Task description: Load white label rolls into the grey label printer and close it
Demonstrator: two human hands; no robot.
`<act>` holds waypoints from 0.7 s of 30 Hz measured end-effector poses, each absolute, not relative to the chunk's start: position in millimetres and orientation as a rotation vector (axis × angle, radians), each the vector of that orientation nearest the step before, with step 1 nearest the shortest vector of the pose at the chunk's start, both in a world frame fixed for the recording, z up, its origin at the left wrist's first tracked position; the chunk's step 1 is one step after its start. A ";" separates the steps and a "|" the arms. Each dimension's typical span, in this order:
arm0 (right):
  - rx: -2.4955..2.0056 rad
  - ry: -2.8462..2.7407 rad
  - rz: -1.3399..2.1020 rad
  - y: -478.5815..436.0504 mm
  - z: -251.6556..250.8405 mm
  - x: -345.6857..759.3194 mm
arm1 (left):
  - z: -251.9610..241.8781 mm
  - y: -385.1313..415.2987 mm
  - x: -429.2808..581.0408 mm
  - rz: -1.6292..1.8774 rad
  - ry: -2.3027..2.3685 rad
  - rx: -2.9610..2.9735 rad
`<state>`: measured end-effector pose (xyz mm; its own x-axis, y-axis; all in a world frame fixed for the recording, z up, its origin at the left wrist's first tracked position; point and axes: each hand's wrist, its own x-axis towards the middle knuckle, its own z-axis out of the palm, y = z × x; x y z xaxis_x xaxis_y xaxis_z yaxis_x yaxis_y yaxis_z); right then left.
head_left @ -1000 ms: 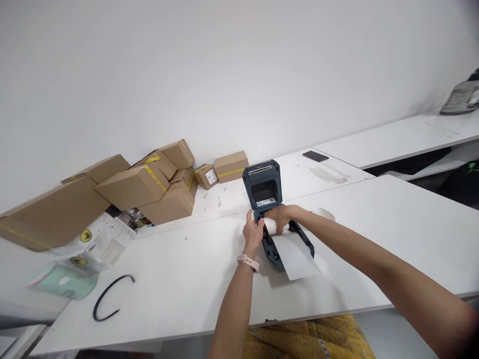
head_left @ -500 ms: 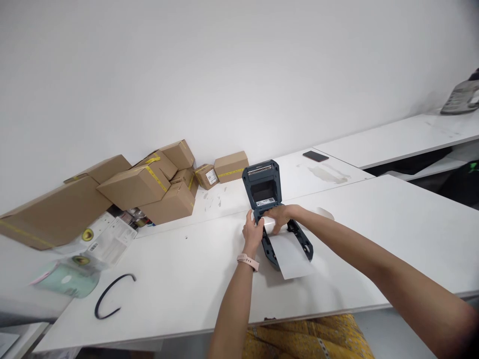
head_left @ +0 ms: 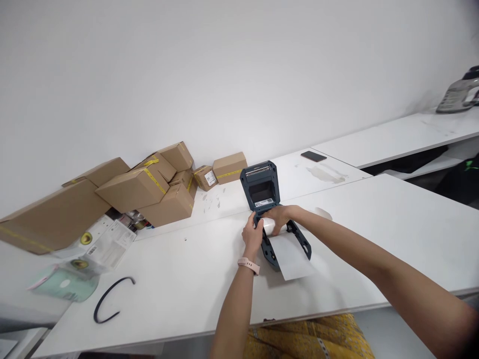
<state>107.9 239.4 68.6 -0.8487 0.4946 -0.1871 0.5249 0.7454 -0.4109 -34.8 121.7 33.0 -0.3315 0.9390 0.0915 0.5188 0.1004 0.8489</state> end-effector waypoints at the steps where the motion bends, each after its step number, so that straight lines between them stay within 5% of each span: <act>1: 0.858 2.873 -0.707 237.4 68.3 108.3 | 32.3 121.5 -34.4 1.153 1.903 1.428; 10: 1.097 3.041 -0.930 225.6 81.0 140.3 | 37.4 117.8 -30.6 1.157 1.897 1.417; 15: 1.718 3.194 -1.002 236.0 96.2 189.3 | 37.0 121.8 -35.3 1.179 1.847 1.301; 21: 1.895 2.954 -1.876 268.1 129.9 187.2 | 84.1 149.3 -52.8 1.435 1.864 1.236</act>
<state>187.2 268.1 129.9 -0.2907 0.9403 0.1770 0.2397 0.2507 -0.9379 -52.8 149.3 84.1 -0.4770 0.8665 0.1469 0.3639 0.0426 0.9305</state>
